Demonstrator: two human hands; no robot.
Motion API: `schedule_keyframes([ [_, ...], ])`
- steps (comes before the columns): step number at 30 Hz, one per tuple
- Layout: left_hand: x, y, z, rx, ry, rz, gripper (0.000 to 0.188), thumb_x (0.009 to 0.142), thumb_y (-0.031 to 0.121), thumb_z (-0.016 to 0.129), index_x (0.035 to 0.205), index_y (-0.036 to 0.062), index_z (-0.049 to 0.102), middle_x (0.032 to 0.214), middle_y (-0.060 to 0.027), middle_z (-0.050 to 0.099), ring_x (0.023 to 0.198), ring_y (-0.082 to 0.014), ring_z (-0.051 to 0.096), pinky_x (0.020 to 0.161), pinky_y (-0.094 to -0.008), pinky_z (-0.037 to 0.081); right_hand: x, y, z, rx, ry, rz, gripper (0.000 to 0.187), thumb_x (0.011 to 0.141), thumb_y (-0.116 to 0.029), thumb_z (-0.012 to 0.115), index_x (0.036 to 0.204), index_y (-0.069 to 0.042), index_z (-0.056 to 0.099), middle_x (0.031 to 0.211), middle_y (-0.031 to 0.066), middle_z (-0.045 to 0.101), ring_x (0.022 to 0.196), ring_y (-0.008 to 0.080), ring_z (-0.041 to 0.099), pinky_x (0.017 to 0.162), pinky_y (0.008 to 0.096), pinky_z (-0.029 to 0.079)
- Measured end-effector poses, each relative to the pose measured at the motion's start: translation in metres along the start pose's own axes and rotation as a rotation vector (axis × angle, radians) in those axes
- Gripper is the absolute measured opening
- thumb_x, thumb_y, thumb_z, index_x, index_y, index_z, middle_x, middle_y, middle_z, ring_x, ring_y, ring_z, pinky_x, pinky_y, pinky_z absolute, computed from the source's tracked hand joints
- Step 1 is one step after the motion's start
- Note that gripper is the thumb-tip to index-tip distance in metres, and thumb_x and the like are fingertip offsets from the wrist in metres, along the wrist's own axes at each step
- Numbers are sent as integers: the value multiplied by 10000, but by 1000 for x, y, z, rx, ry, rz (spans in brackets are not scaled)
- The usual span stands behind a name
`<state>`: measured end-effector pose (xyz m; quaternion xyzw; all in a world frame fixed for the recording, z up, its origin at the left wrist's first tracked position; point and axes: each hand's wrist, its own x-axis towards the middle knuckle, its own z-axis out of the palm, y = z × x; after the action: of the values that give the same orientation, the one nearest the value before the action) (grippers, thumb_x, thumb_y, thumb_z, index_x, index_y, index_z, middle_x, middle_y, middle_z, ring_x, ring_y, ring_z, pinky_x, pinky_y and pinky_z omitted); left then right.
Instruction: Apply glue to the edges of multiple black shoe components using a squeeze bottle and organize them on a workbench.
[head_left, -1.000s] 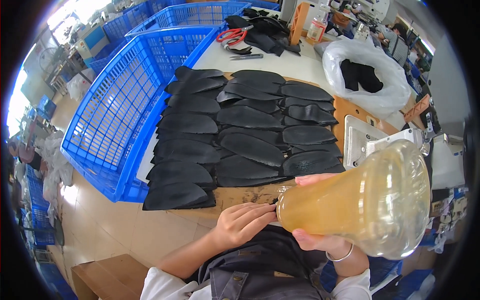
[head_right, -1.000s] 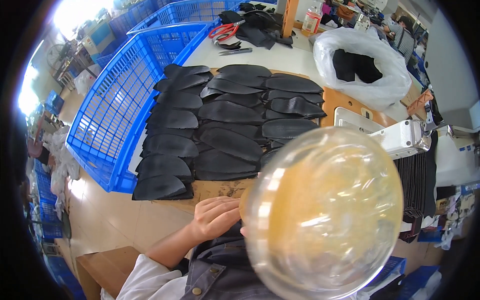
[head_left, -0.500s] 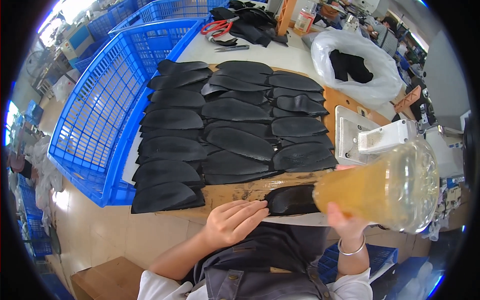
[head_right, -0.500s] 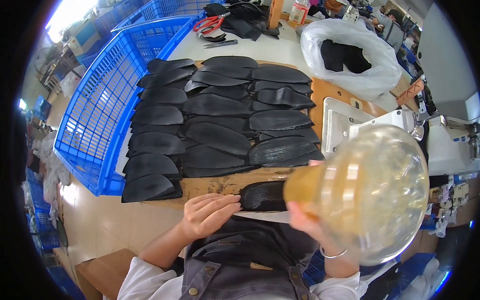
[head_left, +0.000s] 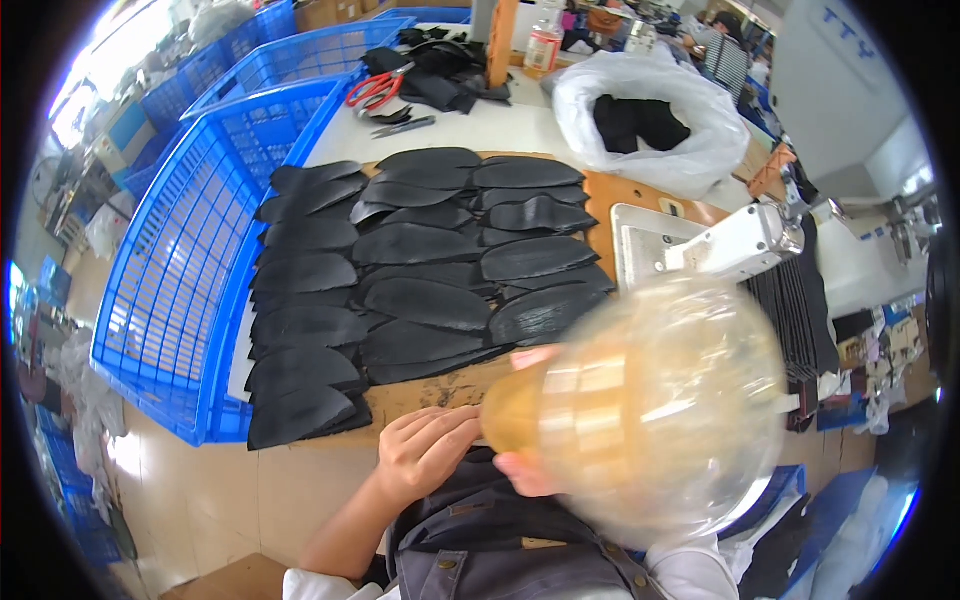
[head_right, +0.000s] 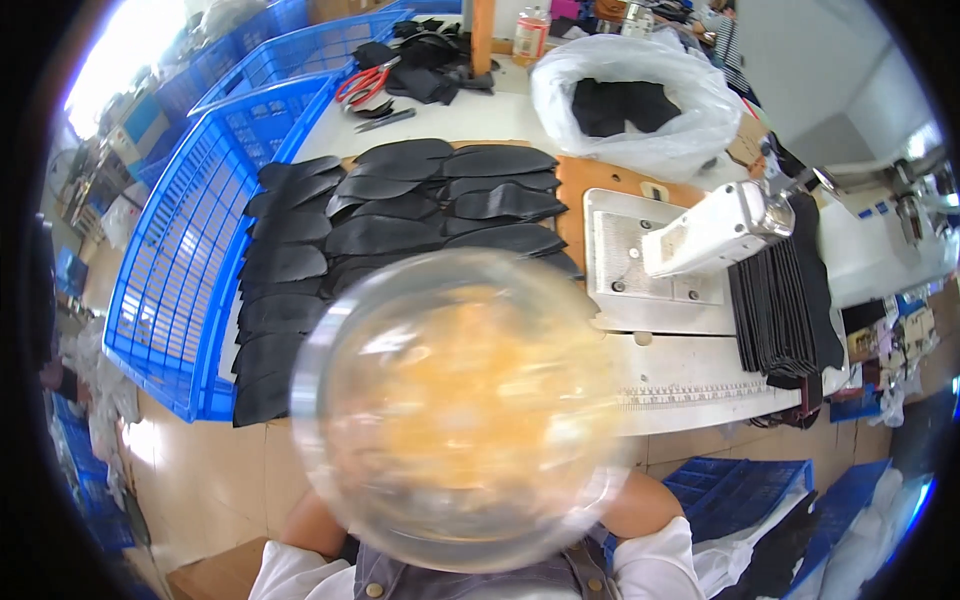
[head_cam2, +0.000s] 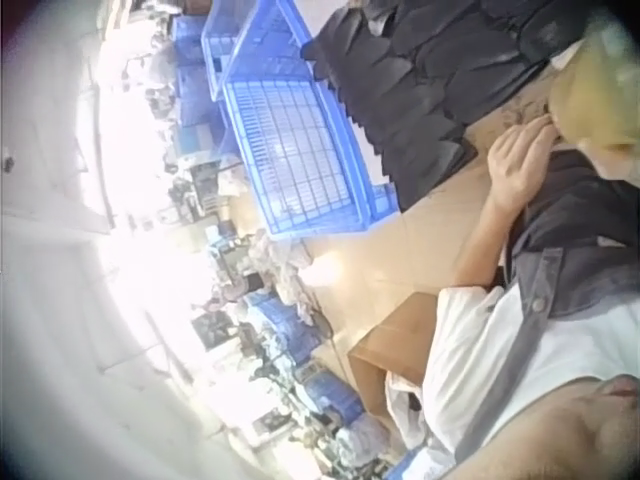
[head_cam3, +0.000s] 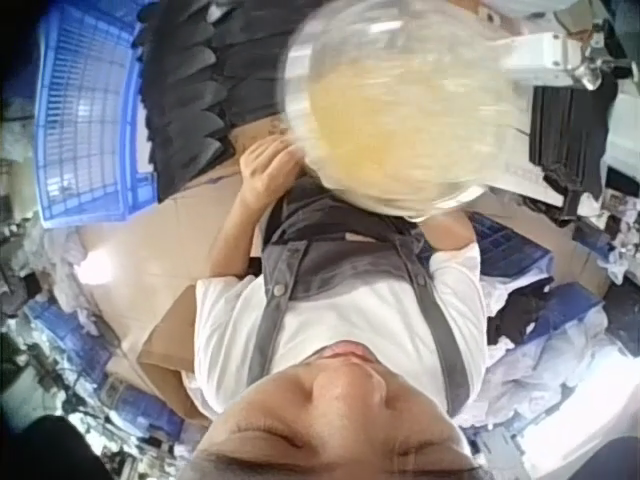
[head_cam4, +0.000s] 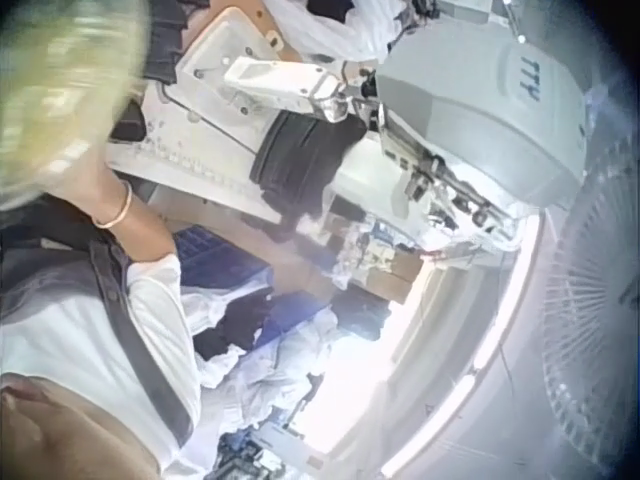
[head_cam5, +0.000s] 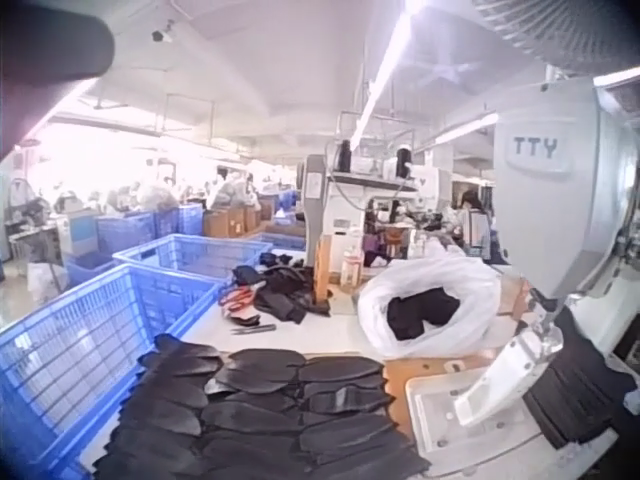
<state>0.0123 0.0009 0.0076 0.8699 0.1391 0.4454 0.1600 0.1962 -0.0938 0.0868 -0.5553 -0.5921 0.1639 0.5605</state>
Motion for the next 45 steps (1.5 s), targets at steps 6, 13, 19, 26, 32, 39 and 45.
schedule_keyframes([
  [6, -2, -1, 3, 65, -29, 25, 172, 706, 37, 704, 864, 40, 637, 882, -82, 690, 687, -180, 668, 639, -282, 544, 3, 13, -16, -238, -101, -222, 600, 661, -167, 768, 1159, -26, 464, 1096, 142, 532, 1035, 241, 544, 891, 369, 464],
  [13, 3, 7, -2, 11, -94, -128, 237, 694, 87, 744, 885, 50, 608, 889, -65, 661, 682, -189, 652, 589, -279, 518, -49, 59, -92, -375, 483, -32, 613, 728, -178, 712, 1234, 17, 428, 1153, 184, 521, 1018, 265, 557, 895, 384, 471],
  [19, 63, 37, 4, -48, -342, -85, 452, 650, 187, 807, 1022, 53, 587, 1105, -114, 580, 1016, -308, 571, 812, -401, 463, -66, 57, -112, 378, 751, 123, 646, 857, -505, 501, 1230, 17, 426, 1130, 145, 514, 1010, 303, 565, 908, 433, 459],
  [26, 107, 54, 63, -16, -579, -70, 501, 708, 277, 757, 1125, 68, 573, 1325, -142, 419, 1293, -365, 328, 1054, -494, 275, -74, 65, -95, 653, 721, 229, 642, 862, -546, 469, 1298, -83, 383, 1089, 122, 525, 969, 294, 574, 867, 433, 468],
  [32, 111, 49, 66, -19, -588, -95, 436, 684, 251, 760, 1041, 67, 592, 1309, -150, 416, 1275, -354, 348, 1035, -498, 293, -71, 67, -92, 789, 694, 259, 632, 879, -544, 426, 1280, -56, 397, 1051, 117, 534, 913, 274, 587, 811, 416, 493],
  [39, 119, 41, 65, -125, -627, -149, 390, 689, 248, 781, 1019, 99, 634, 1310, -132, 465, 1272, -355, 378, 1026, -455, 329, -72, 67, -92, 812, 670, 277, 644, 859, -547, 465, 1275, -61, 386, 1002, 120, 535, 899, 274, 597, 770, 404, 511],
  [45, 120, 36, 69, -214, -666, -127, 321, 734, 214, 753, 1027, 126, 656, 1362, -148, 424, 1309, -377, 334, 1047, -467, 303, -71, 64, -86, 790, 590, 326, 677, 826, -573, 498, 1248, -56, 384, 954, 124, 537, 832, 275, 616, 697, 404, 529],
])
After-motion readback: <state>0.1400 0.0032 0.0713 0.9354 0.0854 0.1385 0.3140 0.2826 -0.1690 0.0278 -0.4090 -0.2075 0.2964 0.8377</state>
